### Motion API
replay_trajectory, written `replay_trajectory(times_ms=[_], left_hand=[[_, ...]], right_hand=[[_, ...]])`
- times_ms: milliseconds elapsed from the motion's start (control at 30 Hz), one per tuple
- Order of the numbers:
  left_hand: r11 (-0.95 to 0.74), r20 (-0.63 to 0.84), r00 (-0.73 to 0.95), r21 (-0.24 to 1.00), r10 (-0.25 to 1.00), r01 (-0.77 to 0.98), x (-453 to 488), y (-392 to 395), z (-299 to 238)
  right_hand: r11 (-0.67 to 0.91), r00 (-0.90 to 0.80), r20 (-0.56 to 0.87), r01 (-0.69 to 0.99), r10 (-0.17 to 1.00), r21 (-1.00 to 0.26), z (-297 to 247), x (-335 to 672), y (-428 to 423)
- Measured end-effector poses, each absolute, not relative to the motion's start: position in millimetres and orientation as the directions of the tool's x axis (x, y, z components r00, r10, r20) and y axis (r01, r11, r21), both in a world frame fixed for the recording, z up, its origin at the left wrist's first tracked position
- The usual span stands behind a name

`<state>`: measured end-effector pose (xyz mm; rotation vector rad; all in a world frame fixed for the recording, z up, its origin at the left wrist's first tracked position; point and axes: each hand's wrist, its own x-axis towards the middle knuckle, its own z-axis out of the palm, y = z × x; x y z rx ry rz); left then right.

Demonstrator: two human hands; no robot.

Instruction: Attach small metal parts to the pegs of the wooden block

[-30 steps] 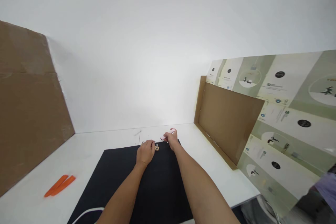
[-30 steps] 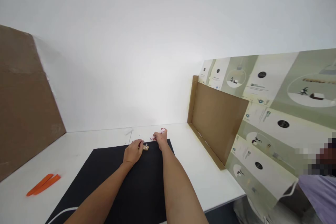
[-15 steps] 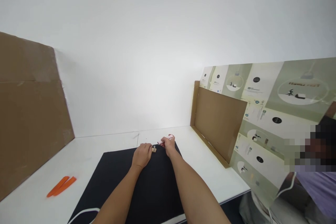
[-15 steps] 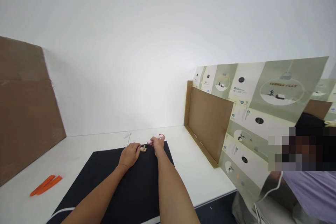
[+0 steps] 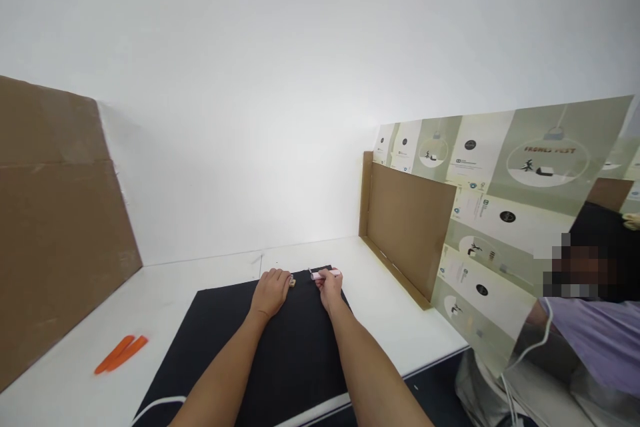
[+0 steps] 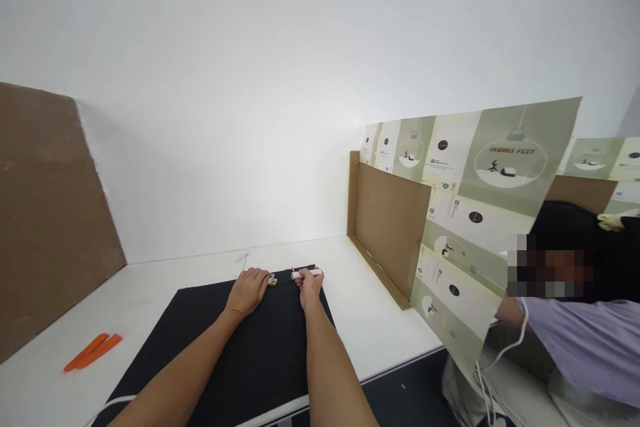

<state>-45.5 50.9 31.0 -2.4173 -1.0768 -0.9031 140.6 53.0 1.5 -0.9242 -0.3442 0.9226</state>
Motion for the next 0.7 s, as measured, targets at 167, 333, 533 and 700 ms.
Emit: replay_trajectory(times_ms=[167,333,533,700], left_hand=[[-0.666,0.672,0.542,-0.096,0.505,0.74,-37.9,48.0,32.6],[-0.642,0.708,0.512,-0.107,0.487,0.759,-28.8,44.8,27.4],[-0.643,0.702,0.533,-0.14,0.472,0.753,-25.1,44.1,17.2],[-0.655,0.679,0.577,-0.184,0.454,0.733,-23.8,41.5,12.3]], right_hand=[[0.299,0.583,-0.093,-0.539,0.807,-0.788,-3.7,142.8,49.6],[0.308,0.597,-0.065,-0.5,0.8,-0.81,-4.8,141.6,50.8],[0.32,0.636,-0.032,-0.429,0.771,-0.845,-11.8,142.4,53.9],[0.318,0.65,-0.017,-0.393,0.76,-0.863,-12.7,142.2,53.9]])
